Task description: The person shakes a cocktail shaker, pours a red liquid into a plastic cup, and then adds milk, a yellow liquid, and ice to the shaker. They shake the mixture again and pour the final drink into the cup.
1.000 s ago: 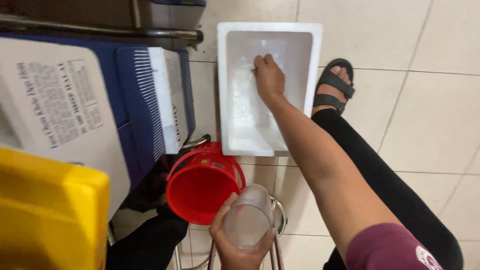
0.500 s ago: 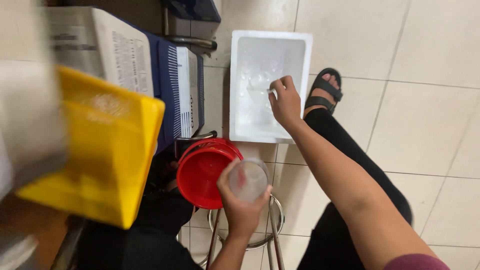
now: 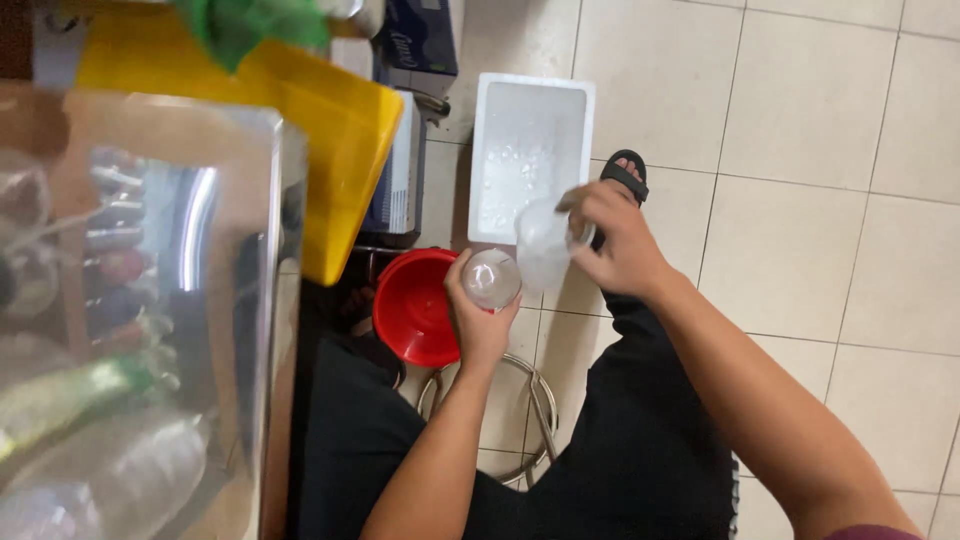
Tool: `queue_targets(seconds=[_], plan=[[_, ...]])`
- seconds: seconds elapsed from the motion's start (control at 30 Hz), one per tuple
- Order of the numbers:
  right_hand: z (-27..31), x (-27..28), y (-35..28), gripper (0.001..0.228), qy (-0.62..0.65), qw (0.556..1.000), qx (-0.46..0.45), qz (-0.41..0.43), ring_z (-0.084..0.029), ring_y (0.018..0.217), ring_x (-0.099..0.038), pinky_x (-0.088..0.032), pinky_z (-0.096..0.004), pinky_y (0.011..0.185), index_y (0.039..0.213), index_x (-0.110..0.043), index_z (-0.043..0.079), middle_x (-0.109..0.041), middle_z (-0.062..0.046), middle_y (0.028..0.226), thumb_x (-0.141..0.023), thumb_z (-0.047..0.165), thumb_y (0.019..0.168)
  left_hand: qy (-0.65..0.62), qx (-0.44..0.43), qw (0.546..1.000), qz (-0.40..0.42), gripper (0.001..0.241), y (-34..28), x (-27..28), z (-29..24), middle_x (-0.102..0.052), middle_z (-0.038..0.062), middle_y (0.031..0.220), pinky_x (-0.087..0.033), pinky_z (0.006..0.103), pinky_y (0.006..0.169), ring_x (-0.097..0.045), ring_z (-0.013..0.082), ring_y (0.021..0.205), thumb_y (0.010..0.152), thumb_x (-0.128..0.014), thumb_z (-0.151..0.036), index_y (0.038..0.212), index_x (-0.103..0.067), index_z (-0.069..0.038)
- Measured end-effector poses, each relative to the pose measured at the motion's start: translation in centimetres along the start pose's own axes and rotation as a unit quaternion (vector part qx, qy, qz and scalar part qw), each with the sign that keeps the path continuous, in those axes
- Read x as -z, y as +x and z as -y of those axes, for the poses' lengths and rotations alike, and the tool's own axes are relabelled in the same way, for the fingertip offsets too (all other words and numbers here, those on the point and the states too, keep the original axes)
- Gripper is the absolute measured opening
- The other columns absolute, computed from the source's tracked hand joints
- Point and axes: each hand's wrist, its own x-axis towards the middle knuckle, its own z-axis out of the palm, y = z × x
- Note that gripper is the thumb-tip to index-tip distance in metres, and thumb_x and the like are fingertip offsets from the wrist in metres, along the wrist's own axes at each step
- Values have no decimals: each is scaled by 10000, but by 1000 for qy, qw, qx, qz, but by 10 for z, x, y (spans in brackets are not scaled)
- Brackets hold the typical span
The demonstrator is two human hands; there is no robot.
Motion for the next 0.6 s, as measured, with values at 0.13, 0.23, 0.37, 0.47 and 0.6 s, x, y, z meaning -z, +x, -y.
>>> queue_targets(seconds=[0.13, 0.23, 0.37, 0.47, 0.6], plan=[[40, -6, -15, 176, 95, 977, -139, 128, -377, 835, -685, -540, -480, 790, 896, -633, 108, -692, -154, 866, -641, 149, 726, 12, -26, 998, 52, 999, -12, 8, 2, -496, 196, 1465, -297, 503, 1216, -447, 400, 1420, 594, -741, 241, 1489, -441, -87], [55, -15, -22, 328, 106, 919, -301, 232, -423, 894, -679, -525, -522, 842, 1007, -683, 95, -702, -224, 883, -587, 197, 710, 20, -84, 993, 84, 1049, -16, 11, 18, -500, 186, 1462, -292, 474, 1223, -435, 392, 1426, 593, -676, 321, 1512, -414, -112], [64, -27, -27, 384, 111, 845, -460, 249, -386, 905, -668, -527, -477, 858, 1058, -696, 78, -696, -208, 900, -549, 202, 726, 18, -170, 980, 104, 1063, -15, 7, 36, -511, 150, 1478, -301, 469, 1226, -439, 369, 1430, 599, -783, 266, 1509, -412, -142], [82, -25, -23, 320, 132, 825, -505, 214, -304, 808, -644, -532, -441, 750, 989, -710, 77, -670, -150, 831, -578, 229, 740, 36, -199, 975, 91, 1024, -18, 7, 28, -544, 125, 1475, -334, 463, 1210, -474, 351, 1404, 599, -814, 218, 1485, -433, -127], [69, -27, -33, 324, 190, 804, -534, 182, -252, 763, -597, -512, -385, 666, 982, -717, 36, -617, -124, 813, -572, 194, 740, 51, -172, 979, 91, 1038, -18, 5, 24, -546, 105, 1477, -343, 468, 1202, -474, 342, 1403, 581, -836, 210, 1469, -426, -138]])
